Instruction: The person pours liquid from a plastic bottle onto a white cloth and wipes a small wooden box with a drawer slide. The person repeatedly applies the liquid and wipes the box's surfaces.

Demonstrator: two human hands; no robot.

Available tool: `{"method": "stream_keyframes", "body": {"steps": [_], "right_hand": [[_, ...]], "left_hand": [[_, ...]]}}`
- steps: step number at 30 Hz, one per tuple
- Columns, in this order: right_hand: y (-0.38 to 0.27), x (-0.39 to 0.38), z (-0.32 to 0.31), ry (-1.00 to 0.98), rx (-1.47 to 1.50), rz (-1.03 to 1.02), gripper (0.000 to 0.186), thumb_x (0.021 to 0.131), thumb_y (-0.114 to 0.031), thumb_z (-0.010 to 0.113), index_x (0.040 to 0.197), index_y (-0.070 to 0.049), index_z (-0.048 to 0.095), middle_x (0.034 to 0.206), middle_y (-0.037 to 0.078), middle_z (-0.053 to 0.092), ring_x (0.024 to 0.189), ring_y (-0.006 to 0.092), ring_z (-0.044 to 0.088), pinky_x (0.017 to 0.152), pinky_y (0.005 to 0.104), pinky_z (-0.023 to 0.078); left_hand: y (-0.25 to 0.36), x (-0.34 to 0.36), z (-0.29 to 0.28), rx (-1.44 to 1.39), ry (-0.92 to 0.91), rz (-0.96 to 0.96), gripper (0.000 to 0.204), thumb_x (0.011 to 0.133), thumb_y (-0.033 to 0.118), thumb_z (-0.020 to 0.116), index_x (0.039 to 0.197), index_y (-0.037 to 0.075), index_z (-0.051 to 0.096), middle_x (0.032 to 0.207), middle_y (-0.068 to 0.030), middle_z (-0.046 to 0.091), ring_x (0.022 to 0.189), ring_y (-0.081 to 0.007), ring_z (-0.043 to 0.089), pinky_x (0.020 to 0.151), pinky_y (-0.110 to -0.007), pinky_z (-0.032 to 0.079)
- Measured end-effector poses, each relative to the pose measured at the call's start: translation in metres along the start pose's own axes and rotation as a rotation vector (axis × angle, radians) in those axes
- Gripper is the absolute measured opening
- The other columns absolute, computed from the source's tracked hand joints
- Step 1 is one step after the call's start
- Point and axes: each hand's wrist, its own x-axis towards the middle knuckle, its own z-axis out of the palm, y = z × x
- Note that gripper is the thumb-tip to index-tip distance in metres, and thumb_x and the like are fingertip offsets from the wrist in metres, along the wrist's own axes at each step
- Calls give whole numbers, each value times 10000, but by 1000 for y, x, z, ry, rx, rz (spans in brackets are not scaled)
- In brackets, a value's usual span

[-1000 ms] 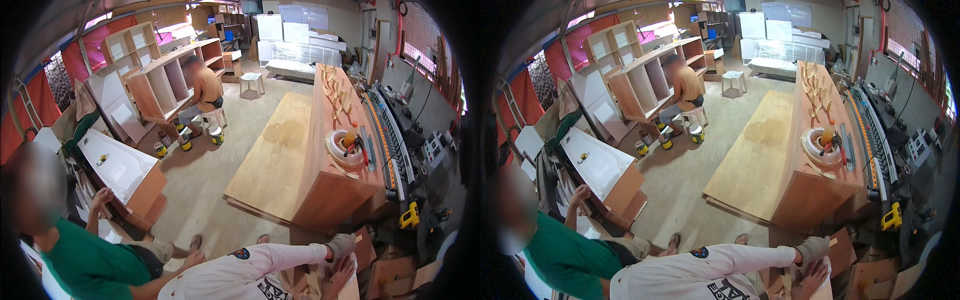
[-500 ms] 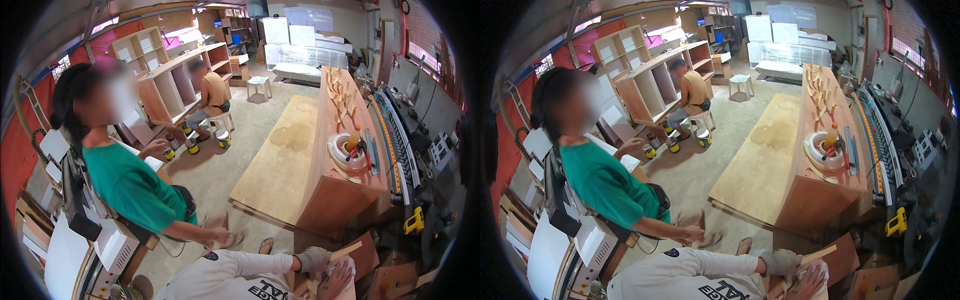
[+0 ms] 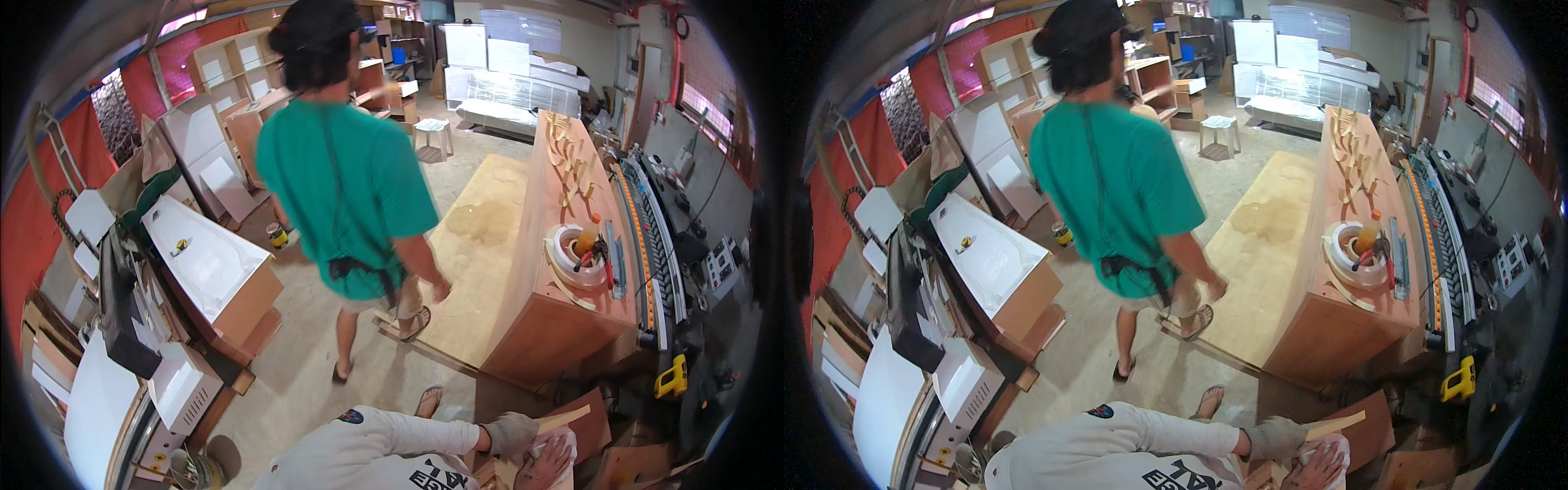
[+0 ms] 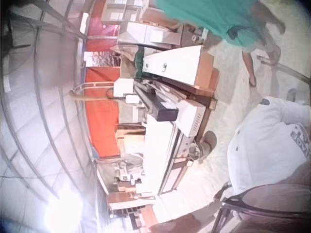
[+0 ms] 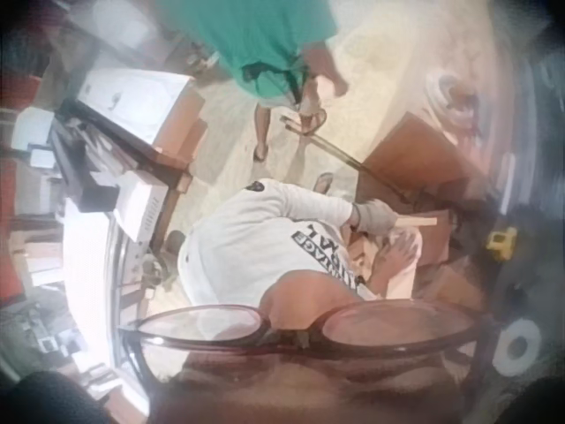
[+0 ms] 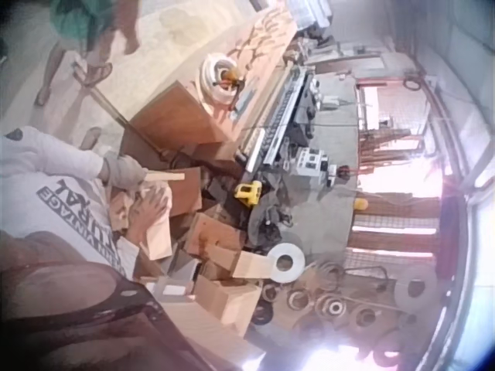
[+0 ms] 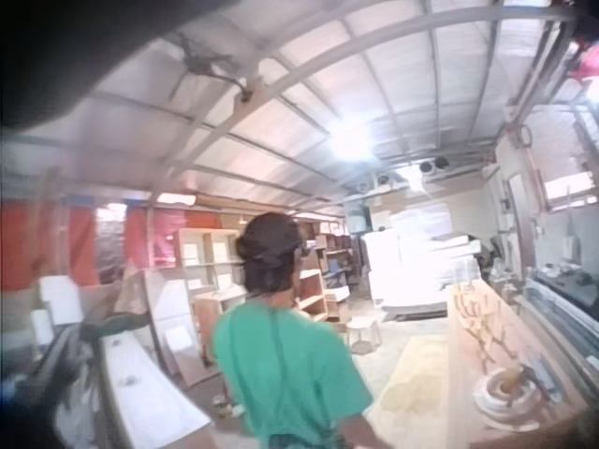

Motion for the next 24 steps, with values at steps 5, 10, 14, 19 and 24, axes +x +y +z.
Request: {"method": "stream_keyframes", "body": {"steps": [5,10,14,19,24], "right_hand": [[50,3,26,-152,1616,202,505,1030,-328,570,1440,-33,556,1455,254,547,1327,441,513,1147,569,357],[26,26,-25,318,1211,516,455,1061,-238,567,1431,27,548,1462,276,529,1374,431,477,1176,535,335],[26,39,-25,327,653,-166,469,1066,-239,567,1442,39,532,1473,271,523,1401,427,454,1190,525,320],[-18,30,-6,117,710,-191,491,1071,-245,566,1460,49,510,1503,263,504,1458,415,398,1219,509,282],[-36,29,-3,110,586,-155,447,1084,-221,528,1435,56,535,1516,266,500,1479,420,375,1228,469,274]], "left_hand": [[9,-5,-23,-99,64,41,292,858,275,645,797,7,745,739,-230,718,700,-404,737,627,-508,581],[8,-23,-31,-265,49,-41,416,863,301,652,1142,-8,651,883,-251,732,830,-428,728,726,-525,570],[10,-54,-64,-623,-48,-28,613,842,308,665,1365,12,542,907,-257,716,851,-418,728,742,-529,570],[-33,-61,-16,-920,-155,-7,706,831,289,676,1462,40,479,1048,-255,692,913,-403,706,812,-503,559],[-57,-33,20,-766,-75,121,711,857,277,717,1495,81,473,1321,-214,632,1196,-400,616,1040,-483,481]]}}
